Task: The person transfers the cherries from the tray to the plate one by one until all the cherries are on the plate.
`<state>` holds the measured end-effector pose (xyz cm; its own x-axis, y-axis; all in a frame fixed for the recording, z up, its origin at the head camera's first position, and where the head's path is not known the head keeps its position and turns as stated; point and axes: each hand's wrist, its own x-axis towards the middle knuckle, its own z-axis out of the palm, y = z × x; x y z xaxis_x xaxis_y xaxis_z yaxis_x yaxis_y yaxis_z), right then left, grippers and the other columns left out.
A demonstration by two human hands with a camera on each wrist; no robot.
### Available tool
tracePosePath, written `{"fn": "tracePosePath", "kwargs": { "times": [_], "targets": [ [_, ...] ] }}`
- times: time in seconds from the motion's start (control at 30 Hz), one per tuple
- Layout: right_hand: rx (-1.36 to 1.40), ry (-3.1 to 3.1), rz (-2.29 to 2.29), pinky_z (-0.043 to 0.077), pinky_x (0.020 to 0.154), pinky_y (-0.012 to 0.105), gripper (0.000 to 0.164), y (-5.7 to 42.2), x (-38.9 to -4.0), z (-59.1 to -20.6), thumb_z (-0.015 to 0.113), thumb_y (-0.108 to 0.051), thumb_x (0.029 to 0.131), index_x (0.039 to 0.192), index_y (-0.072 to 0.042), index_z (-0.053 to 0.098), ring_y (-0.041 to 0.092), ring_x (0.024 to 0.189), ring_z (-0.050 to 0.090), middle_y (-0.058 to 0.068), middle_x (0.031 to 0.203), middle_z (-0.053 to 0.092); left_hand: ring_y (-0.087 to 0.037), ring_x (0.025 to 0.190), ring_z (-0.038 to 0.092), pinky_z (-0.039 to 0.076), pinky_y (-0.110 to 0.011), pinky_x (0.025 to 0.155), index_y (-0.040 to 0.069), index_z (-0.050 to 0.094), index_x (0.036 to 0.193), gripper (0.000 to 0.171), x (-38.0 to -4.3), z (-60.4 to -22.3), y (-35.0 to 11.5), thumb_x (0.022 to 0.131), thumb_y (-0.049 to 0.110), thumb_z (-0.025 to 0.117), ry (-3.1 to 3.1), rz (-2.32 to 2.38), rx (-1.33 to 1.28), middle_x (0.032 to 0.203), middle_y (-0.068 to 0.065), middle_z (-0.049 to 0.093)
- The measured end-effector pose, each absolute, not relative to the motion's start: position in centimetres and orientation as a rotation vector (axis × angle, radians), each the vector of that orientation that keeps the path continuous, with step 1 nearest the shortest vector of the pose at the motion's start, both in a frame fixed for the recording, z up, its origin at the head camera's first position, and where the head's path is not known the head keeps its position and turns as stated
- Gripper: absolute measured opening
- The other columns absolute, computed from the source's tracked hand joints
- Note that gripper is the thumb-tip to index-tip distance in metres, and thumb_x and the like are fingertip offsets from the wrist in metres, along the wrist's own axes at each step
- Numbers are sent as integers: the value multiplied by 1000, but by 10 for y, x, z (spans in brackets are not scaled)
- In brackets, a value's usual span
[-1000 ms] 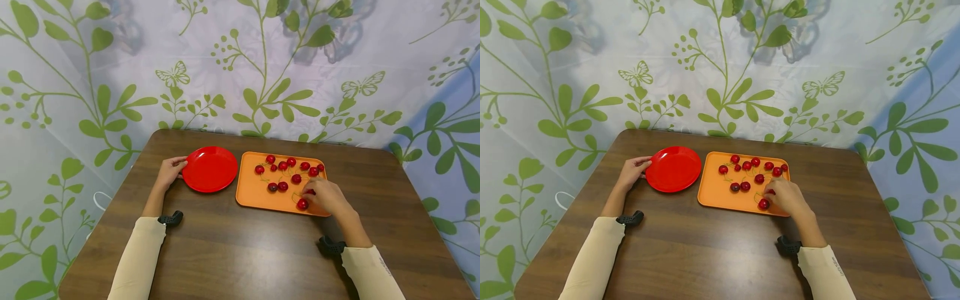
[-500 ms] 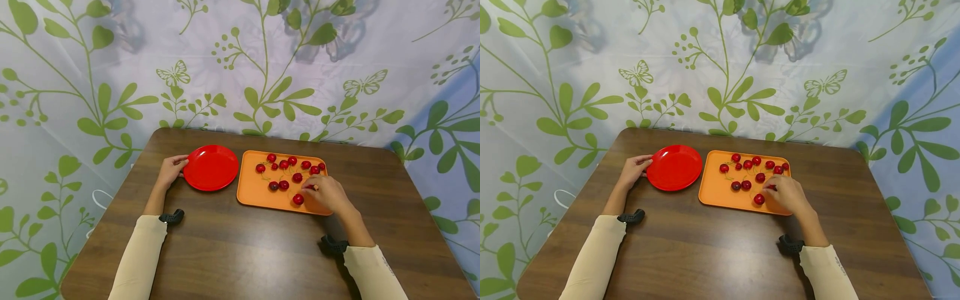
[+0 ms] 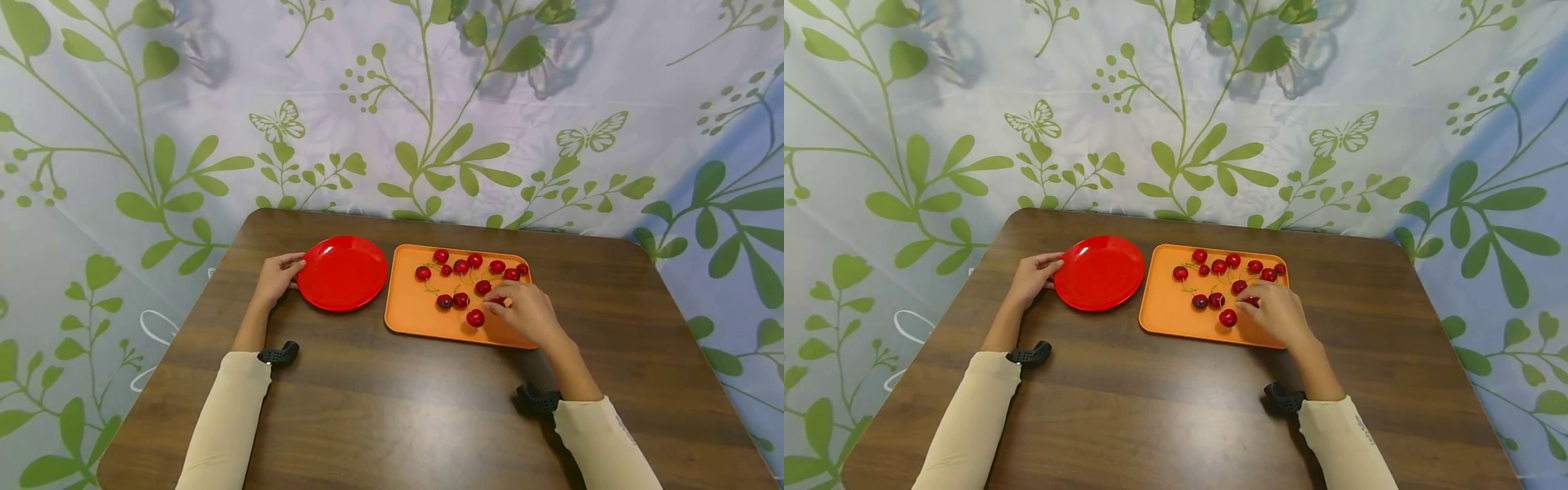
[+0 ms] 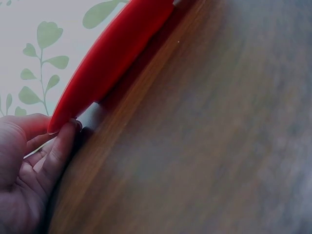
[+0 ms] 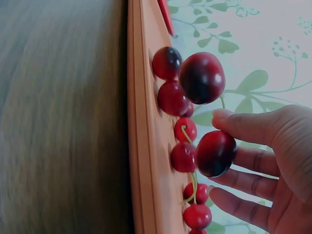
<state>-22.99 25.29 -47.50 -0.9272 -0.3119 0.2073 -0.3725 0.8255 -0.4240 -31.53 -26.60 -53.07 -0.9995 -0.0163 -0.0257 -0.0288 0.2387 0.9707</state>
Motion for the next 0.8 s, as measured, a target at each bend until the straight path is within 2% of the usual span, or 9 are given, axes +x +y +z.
{"fn": "tracePosePath", "kwargs": {
  "times": [0.23, 0.37, 0.47, 0.63, 0.8],
  "targets": [
    [529, -2866, 739, 55, 66, 45, 10, 237, -230, -474, 84, -24, 86, 93, -17, 81, 26, 83, 67, 3, 98, 76, -8, 65, 64, 59, -24, 55, -2, 64, 134, 39, -317, -530, -267, 100, 18, 67, 2438, 1931, -67, 97, 3, 70],
    [537, -2844, 743, 52, 62, 38, 9, 227, -232, -472, 84, -26, 85, 87, -19, 80, 21, 74, 63, -2, 88, 75, -10, 65, 65, 61, -29, 58, -4, 62, 135, 39, -311, -513, -263, 100, 13, 65, 2417, 1906, -67, 99, -3, 70],
    [524, -2837, 766, 52, 65, 38, 9, 222, -234, -471, 84, -25, 85, 83, -19, 79, 18, 74, 62, -4, 84, 73, -12, 66, 65, 62, -33, 61, -6, 61, 135, 39, -307, -503, -261, 101, 10, 64, 2423, 1880, -59, 102, -7, 71],
    [489, -2847, 800, 53, 71, 43, 10, 213, -238, -468, 84, -25, 86, 84, -15, 80, 23, 81, 64, -1, 86, 74, -10, 65, 65, 60, -27, 57, -3, 63, 135, 39, -317, -523, -267, 100, 15, 66, 2430, 1918, -54, 101, -4, 71],
    [466, -2833, 909, 51, 65, 38, 9, 204, -242, -470, 84, -23, 86, 85, -15, 82, 20, 75, 62, -2, 83, 74, -9, 67, 66, 60, -25, 57, -1, 64, 134, 39, -318, -531, -268, 100, 18, 67, 2457, 1924, -47, 101, -4, 71]
  ]
}}
